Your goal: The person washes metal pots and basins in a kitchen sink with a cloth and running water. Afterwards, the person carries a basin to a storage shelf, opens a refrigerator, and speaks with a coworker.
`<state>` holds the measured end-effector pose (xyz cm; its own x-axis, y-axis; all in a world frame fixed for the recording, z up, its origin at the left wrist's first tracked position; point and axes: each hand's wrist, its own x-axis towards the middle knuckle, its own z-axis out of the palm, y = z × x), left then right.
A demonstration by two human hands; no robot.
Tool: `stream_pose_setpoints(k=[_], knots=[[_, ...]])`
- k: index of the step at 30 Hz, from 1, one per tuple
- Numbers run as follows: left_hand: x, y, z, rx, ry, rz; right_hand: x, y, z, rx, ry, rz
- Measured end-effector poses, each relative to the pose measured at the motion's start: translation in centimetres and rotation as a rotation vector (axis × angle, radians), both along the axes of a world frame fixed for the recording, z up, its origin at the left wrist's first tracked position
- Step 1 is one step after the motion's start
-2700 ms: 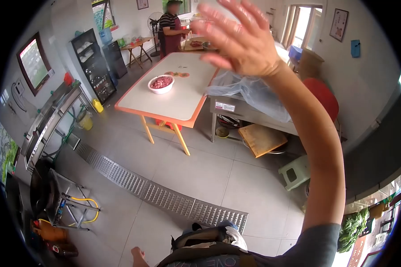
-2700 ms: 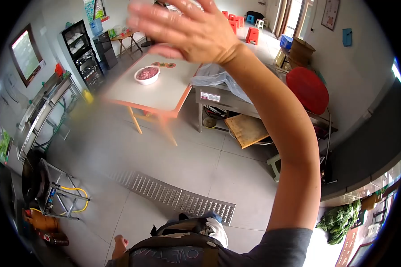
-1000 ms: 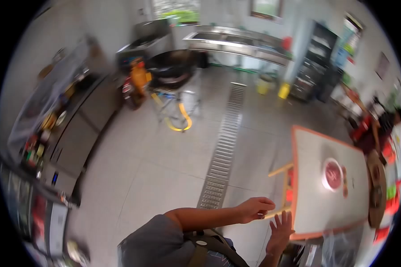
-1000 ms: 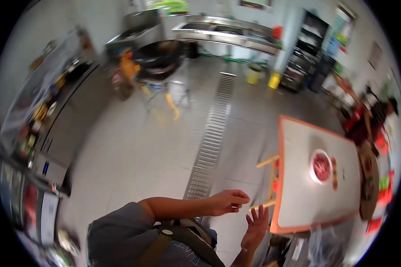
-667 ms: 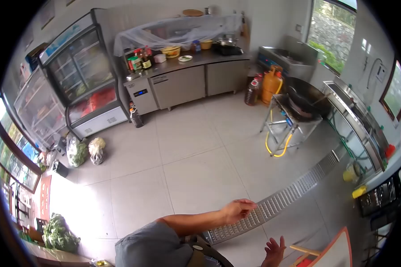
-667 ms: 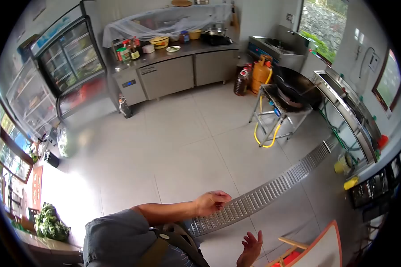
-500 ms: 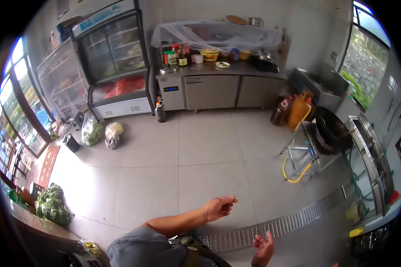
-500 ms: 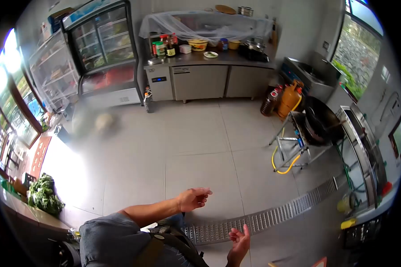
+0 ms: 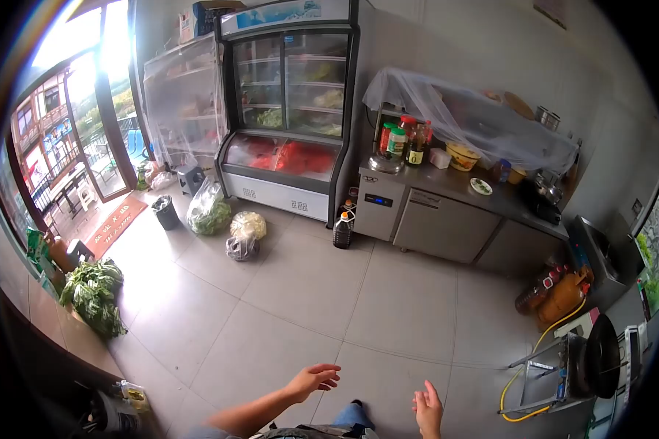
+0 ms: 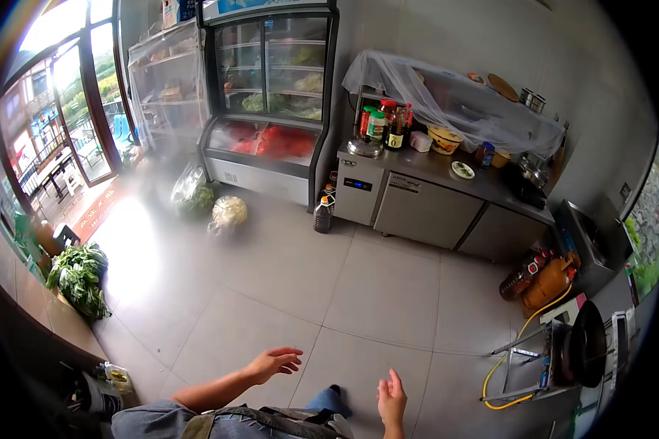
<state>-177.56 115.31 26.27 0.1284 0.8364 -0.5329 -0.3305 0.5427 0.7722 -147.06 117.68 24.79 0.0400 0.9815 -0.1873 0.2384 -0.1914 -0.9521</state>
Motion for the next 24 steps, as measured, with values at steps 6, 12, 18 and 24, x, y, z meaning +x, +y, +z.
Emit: stream_pose_setpoints(k=[6,12,18,24], knots=[[-12.0,9.5,-5.2,-0.119,0.088,0.265,-5.1,21.1,1.5,0.111,-0.155,0.039],[-24.1,16.3,-4.3,-0.053,0.018,0.79,-25.1,45.6,7.0,0.335,-0.083,0.335],[-35.7,20.8,-9.7,-0.266,0.08,1.281,-51.6,57.9,10.7,0.56,0.091,0.765],[-51.5,33.2,-11.8,-0.185,0.501,1.157,-63.7,72.5,10.3,0.282,0.245,0.566]])
